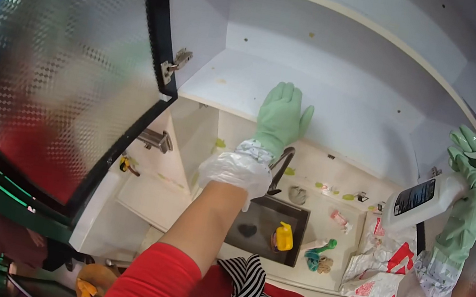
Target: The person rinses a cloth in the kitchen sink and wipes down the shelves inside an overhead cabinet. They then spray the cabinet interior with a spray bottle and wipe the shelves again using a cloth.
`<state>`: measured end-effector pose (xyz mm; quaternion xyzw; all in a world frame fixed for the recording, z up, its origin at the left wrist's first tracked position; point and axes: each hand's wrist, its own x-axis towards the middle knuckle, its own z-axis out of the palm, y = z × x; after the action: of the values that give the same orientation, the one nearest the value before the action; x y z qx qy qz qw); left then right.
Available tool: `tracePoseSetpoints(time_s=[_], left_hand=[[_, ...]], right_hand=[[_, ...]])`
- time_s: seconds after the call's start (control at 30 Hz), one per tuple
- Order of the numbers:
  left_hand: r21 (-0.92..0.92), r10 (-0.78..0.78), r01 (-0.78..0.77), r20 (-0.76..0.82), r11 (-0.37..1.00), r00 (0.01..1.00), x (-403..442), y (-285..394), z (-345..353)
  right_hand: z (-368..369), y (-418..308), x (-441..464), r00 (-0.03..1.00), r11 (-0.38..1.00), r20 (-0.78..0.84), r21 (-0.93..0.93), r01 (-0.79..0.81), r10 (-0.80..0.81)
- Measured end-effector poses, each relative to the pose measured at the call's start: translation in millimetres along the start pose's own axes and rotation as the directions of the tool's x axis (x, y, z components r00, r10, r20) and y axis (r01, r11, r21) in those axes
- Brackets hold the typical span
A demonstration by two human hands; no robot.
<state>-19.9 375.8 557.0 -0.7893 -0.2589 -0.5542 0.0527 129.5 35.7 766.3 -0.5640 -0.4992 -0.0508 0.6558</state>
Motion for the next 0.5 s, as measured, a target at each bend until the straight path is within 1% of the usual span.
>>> tracePoseSetpoints(time_s=[0.1,0.2,0.23,0.27,0.33,0.4,0.43,0.5], left_hand=[[-0.028,0.01,-0.011,-0.031,1.0,0.999,-1.7,0.1,-0.6],[0.006,0.083,-0.083,-0.12,0.997,0.989,-2.1,-5.6,9.2],[0.017,0.078,-0.077,-0.081,0.997,0.994,-5.7,-3.0,12.7],[0.024,0.076,-0.075,-0.045,0.997,0.996,-5.2,-3.6,10.4],[0.028,0.069,-0.07,0.026,0.997,0.997,-1.4,-0.7,7.0],[0.04,0.049,-0.053,0.101,0.998,0.994,-0.6,2.7,1.3],[0.04,0.05,-0.055,0.11,0.998,0.993,-1.5,4.2,-0.4],[0.055,0.053,-0.06,0.125,0.997,0.991,1.1,4.3,-2.7]], right_hand=[[-30.0,32.1,20.4,0.998,1.0,0.059,0.0,-0.008,0.007],[-35.1,43.0,27.6,1.0,0.999,0.031,0.039,-0.001,0.0],[-39.9,45.2,28.9,0.999,0.999,0.049,0.049,0.005,-0.008],[-33.0,40.6,29.1,1.0,1.0,-0.007,0.002,-0.022,0.022],[-36.5,46.7,33.1,1.0,1.0,-0.018,0.01,-0.02,0.02],[-30.9,45.9,28.0,0.999,1.0,-0.032,0.012,0.015,-0.014],[-28.1,46.4,25.6,0.999,0.999,-0.034,0.019,0.029,-0.028],[-27.0,51.3,27.2,0.999,0.999,-0.046,-0.037,0.01,-0.011]])
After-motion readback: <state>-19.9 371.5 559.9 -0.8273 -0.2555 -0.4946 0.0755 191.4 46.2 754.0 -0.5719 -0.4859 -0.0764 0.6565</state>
